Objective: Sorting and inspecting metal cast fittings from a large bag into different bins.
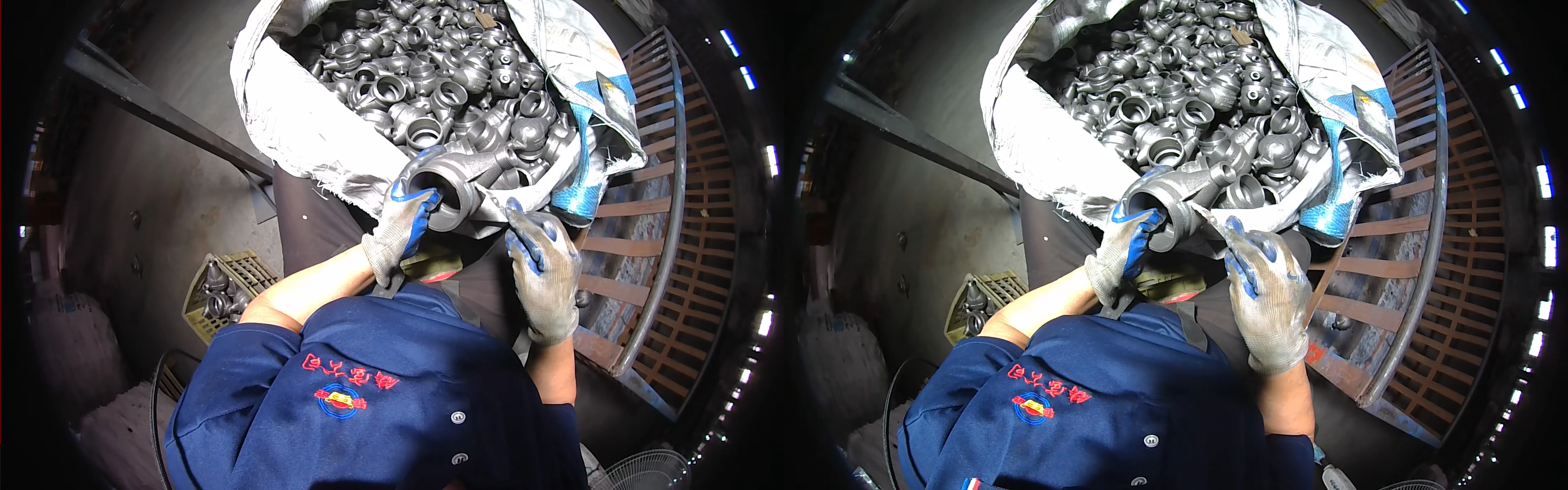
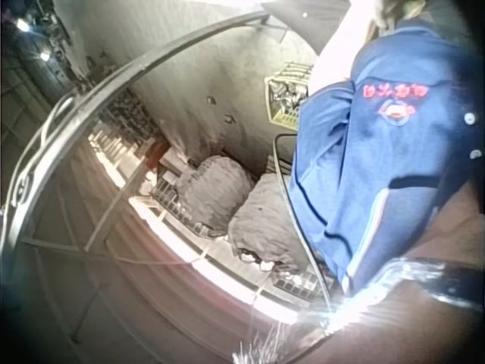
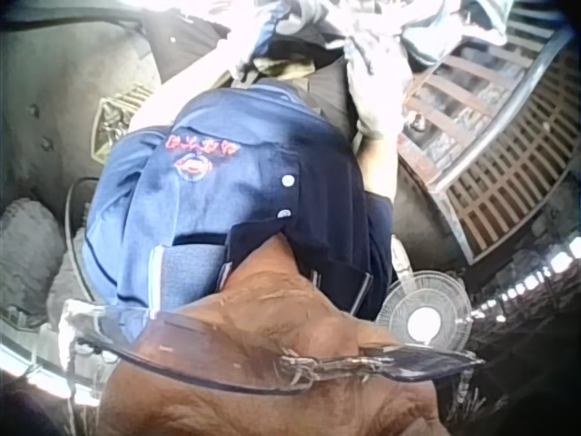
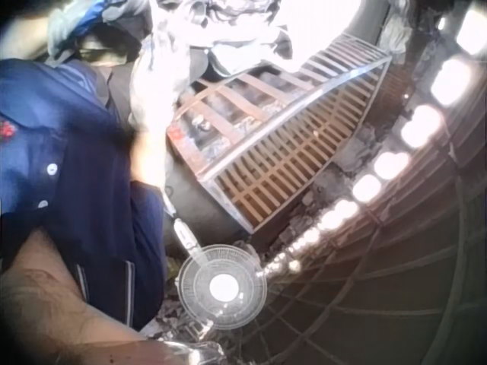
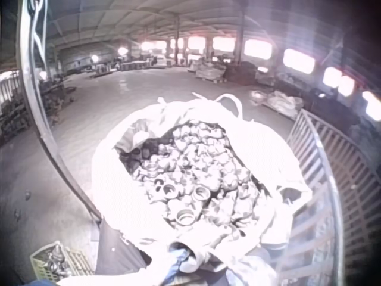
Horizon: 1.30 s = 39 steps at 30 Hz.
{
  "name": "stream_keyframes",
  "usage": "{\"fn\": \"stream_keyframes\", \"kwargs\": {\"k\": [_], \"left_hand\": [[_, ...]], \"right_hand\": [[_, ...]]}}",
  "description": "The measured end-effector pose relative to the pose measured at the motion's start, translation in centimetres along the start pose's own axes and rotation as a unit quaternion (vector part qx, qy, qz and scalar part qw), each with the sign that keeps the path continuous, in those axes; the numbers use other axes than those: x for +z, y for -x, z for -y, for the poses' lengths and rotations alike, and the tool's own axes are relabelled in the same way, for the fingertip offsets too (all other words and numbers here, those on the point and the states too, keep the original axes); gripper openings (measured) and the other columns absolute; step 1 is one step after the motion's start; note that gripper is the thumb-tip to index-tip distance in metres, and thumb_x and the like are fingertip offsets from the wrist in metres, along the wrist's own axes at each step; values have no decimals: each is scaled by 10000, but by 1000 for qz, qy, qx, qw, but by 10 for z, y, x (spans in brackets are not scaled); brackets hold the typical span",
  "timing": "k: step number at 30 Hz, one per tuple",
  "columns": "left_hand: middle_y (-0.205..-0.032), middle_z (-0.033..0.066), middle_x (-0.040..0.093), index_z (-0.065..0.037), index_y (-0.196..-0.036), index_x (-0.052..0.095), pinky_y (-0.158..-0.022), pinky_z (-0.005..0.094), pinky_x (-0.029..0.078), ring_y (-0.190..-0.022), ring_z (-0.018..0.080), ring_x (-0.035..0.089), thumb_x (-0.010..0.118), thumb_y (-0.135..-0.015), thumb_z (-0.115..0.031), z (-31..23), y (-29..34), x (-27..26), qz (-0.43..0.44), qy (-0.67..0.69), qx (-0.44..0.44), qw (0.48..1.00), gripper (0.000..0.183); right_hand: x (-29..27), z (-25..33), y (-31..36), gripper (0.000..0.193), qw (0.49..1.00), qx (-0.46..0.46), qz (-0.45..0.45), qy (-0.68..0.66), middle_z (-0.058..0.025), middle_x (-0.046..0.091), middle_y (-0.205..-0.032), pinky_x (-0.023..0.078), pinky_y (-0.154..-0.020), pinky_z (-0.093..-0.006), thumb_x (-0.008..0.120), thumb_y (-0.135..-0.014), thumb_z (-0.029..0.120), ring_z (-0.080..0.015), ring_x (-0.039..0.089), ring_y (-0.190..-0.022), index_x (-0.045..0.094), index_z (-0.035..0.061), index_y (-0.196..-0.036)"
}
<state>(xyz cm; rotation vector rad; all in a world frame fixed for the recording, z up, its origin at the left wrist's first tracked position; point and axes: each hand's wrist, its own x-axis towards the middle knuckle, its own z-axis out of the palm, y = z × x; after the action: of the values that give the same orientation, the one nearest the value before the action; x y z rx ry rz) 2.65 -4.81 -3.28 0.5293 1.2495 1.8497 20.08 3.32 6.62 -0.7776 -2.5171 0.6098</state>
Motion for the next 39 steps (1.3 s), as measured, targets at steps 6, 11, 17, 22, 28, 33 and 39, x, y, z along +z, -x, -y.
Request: {"fn": "stream_keyframes", "kwargs": {"k": [6, 11, 17, 22, 28, 33, 39], "left_hand": [[-1013, 26, 574, -61, -1311, 429, -753, 214, 456, -854, 73, 528, 496, -786, 78, 5, -1, -6, -10, 56, -74, 996, 547], [-1059, 42, 567, -45, -1305, 431, -781, 210, 437, -896, 66, 510, 486, -779, 68, 3, 0, -5, 1, 10, -49, 999, 541], [-1053, 37, 567, -48, -1306, 433, -757, 199, 440, -869, 59, 514, 489, -772, 79, 1, -1, -2, -15, 33, -52, 998, 551], [-1005, 17, 572, -58, -1309, 433, -657, 171, 425, -743, 28, 484, 491, -768, 86, 9, -2, -5, -10, 14, -36, 999, 563], [-988, 11, 569, -63, -1310, 433, -637, 165, 415, -718, 19, 464, 495, -768, 86, 2, 1, -3, -11, 34, -84, 996, 565], [-1012, 25, 569, -59, -1305, 432, -694, 177, 436, -797, 39, 502, 500, -773, 86, 2, 1, -2, 3, -41, -44, 998, 555], [-1065, 40, 561, -43, -1300, 427, -787, 209, 446, -907, 77, 522, 485, -776, 94, -6, 3, 2, 3, -101, -39, 994, 544]], "right_hand": [[1, -1, -2, 341, 999, -6, 8, 36, -130, 582, -945, 468, -721, -379, 640, -725, 58, -305, 570, -847, 636, 108, -1062], [2, 1, -3, 355, 997, -21, 5, 73, -127, 581, -937, 473, -714, -384, 634, -721, 60, -300, 569, -855, 629, 117, -1072], [-3, 4, -7, 334, 995, -23, 44, 84, -117, 579, -911, 478, -689, -388, 618, -731, 64, -306, 573, -813, 626, 120, -1060], [-9, 0, -15, 296, 994, 24, 101, 26, -127, 609, -869, 487, -693, -376, 608, -746, 66, -314, 594, -758, 633, 92, -1040], [-8, -20, -19, 241, 959, 159, 170, -163, -147, 653, -883, 481, -657, -280, 529, -801, 32, -166, 602, -694, 621, -44, -1010], [-9, -12, -12, 243, 983, 99, 115, -100, -166, 646, -851, 486, -696, -360, 580, -782, 70, -324, 625, -740, 639, 25, -1013], [-5, -5, -6, 270, 998, 39, 46, 22, -130, 622, -925, 478, -703, -390, 611, -775, 94, -314, 601, -822, 640, 101, -1043]]}}
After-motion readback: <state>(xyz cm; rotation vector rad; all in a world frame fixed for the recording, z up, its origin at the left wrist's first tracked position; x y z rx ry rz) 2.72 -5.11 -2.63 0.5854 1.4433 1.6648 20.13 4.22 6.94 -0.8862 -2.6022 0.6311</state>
